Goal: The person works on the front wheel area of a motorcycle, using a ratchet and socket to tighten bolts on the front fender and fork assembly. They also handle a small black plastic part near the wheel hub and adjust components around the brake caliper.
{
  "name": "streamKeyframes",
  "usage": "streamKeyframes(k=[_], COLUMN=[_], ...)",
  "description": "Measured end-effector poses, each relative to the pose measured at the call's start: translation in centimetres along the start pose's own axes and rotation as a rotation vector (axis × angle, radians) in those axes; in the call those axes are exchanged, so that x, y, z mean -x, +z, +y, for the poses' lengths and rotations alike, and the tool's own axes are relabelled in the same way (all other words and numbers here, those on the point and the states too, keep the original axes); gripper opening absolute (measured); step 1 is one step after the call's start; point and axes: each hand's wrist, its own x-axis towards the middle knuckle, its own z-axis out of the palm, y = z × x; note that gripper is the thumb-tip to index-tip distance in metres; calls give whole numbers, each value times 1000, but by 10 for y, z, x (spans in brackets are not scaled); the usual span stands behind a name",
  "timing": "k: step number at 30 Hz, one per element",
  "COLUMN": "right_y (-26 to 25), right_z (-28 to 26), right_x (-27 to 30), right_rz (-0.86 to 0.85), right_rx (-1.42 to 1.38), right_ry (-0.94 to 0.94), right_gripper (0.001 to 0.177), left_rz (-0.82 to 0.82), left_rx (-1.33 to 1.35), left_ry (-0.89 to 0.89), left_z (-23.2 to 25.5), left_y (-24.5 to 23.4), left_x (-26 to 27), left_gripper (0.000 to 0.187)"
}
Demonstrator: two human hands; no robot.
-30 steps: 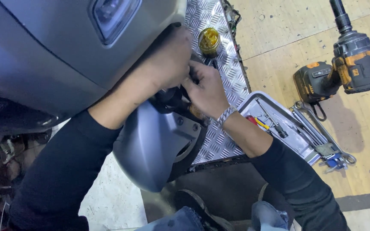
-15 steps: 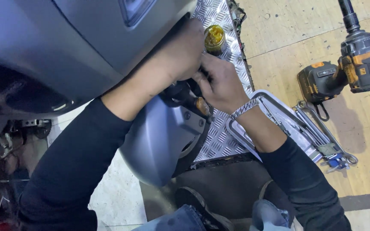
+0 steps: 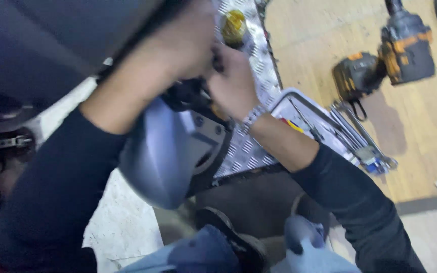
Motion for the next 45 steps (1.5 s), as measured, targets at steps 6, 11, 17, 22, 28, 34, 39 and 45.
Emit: streamKeyframes(k=[6,11,17,22,28,34,39,45], right_y=[-7,-48,-188,-225,-194,-196,-196,-217], right_z=[12,19,111,172,181,226,238,152], right_x=[19,49,135,220,243,224,209,175], right_rz=[-173,-207,-86,-204,-505,-170,-274,-55], right_rx=[-151,-188,359,702,997,1087,1190,433], right_ry=[-16,26,135,462,619,331,375,351], right_gripper=[36,34,19,17,27,41,38,26], left_rz=[-405,-352,-61,-163,-51,-332,-275,-363], left_rx=[-170,-139,-695,-586,-762,-206,-8,-125], left_ry=[-159,-265,181,-57,-15,-200,-161,-142], left_z=[26,20,-24,-20,-21,17,30,20], left_y=[-46,-48,-7,-9,-12,-52,-69,-58], left_x=[16,31,61,55,54,39,46,39], left_gripper=[23,25,24,37,32,37,17,23])
